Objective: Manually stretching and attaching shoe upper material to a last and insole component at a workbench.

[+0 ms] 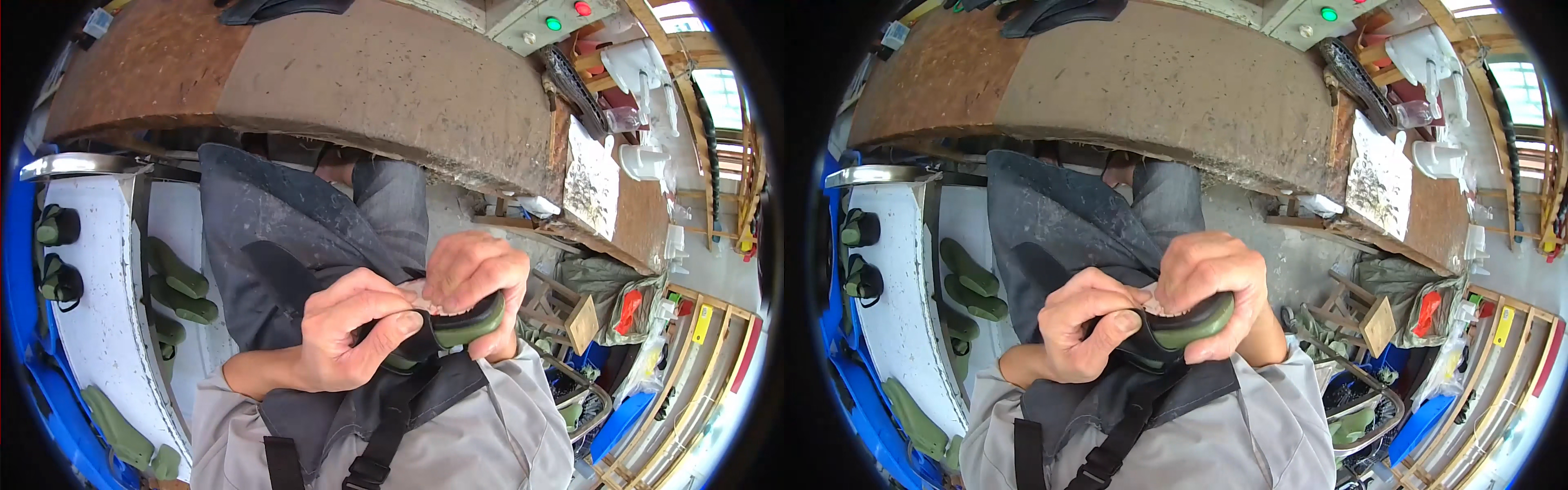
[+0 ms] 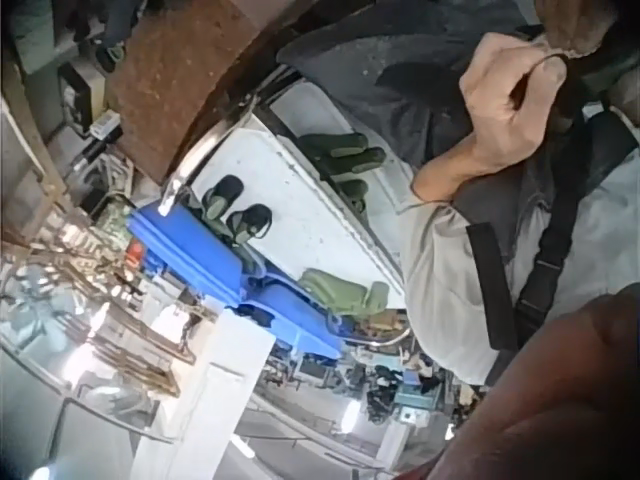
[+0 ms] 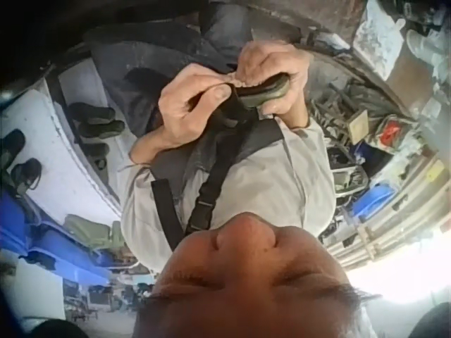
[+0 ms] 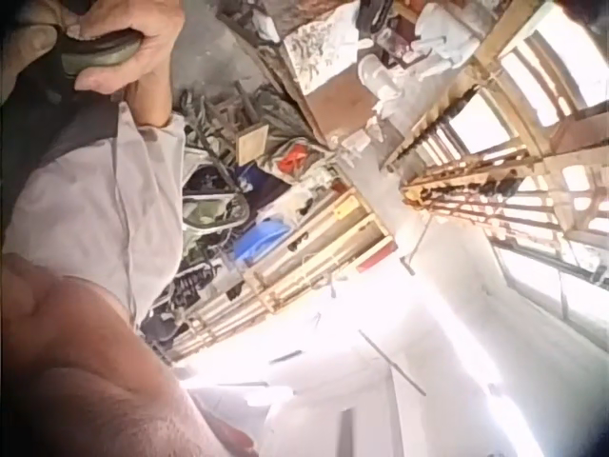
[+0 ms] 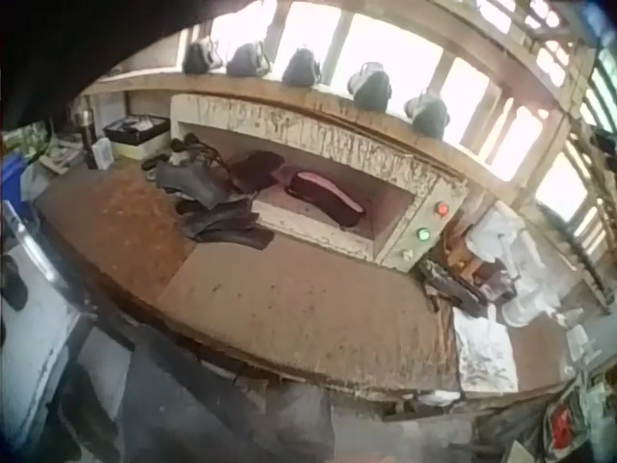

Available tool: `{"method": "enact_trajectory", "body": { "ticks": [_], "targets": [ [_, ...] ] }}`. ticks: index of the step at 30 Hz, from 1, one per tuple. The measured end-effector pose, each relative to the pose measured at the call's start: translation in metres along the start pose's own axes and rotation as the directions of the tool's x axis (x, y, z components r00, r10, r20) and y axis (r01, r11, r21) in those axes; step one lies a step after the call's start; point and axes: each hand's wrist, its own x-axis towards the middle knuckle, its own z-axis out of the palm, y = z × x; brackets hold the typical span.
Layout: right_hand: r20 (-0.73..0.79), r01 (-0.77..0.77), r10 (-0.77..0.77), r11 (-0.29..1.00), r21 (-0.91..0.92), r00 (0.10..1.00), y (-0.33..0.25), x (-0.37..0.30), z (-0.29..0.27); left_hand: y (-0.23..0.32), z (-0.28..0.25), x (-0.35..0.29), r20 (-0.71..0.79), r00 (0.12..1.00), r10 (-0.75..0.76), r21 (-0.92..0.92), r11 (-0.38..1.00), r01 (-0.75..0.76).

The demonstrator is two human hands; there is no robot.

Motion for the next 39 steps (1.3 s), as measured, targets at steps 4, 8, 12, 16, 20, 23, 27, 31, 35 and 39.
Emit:
{"method": "enact_trajectory", "body": {
  "ticks": [4,8,12,16,20,23,27,31,35,39],
  "targets": [
    [-0.058,-0.045,0.038,0.992,-0.114,0.998,-0.007,-0.003,0.008,-0.003,-0.005,-0.003,0.085,0.988,-0.126,-0.090,0.987,0.134],
    [0.007,-0.048,0.051,0.970,-0.239,0.999,-0.014,-0.002,0.007,0.001,-0.013,0.007,0.280,0.906,-0.318,-0.258,0.884,0.390],
    [-0.116,-0.083,0.057,0.971,-0.226,0.992,-0.015,-0.005,0.020,-0.002,-0.023,0.018,0.530,0.736,-0.421,-0.385,0.654,0.651],
    [-0.037,-0.030,0.021,0.967,-0.251,0.999,-0.017,-0.010,0.012,-0.009,-0.028,0.037,0.716,0.564,-0.412,-0.291,0.558,0.777],
    [0.102,0.073,-0.066,0.995,-0.073,0.993,-0.011,-0.006,0.001,-0.035,-0.020,0.037,0.786,0.540,-0.300,-0.323,0.545,0.774],
    [-0.003,0.029,-0.029,0.999,-0.015,1.000,-0.008,-0.017,0.003,-0.058,-0.012,0.028,0.727,0.602,-0.329,-0.407,0.500,0.764],
    [-0.162,-0.057,0.049,0.997,-0.046,0.986,-0.014,-0.032,-0.001,-0.067,-0.017,0.019,0.485,0.869,-0.096,-0.341,0.894,0.289],
    [-0.180,-0.062,0.053,0.997,-0.041,0.982,-0.015,-0.035,-0.007,-0.046,-0.012,0.002,0.365,0.914,-0.179,-0.228,0.935,0.274],
    [-0.159,-0.048,0.032,0.994,-0.094,0.987,-0.016,-0.034,-0.005,-0.043,-0.009,-0.004,0.298,0.931,-0.211,-0.122,0.959,0.257],
    [-0.235,-0.079,0.048,0.989,-0.123,0.971,-0.017,-0.036,0.003,-0.044,-0.005,-0.013,0.246,0.926,-0.286,-0.153,0.932,0.329]
  ]
}}
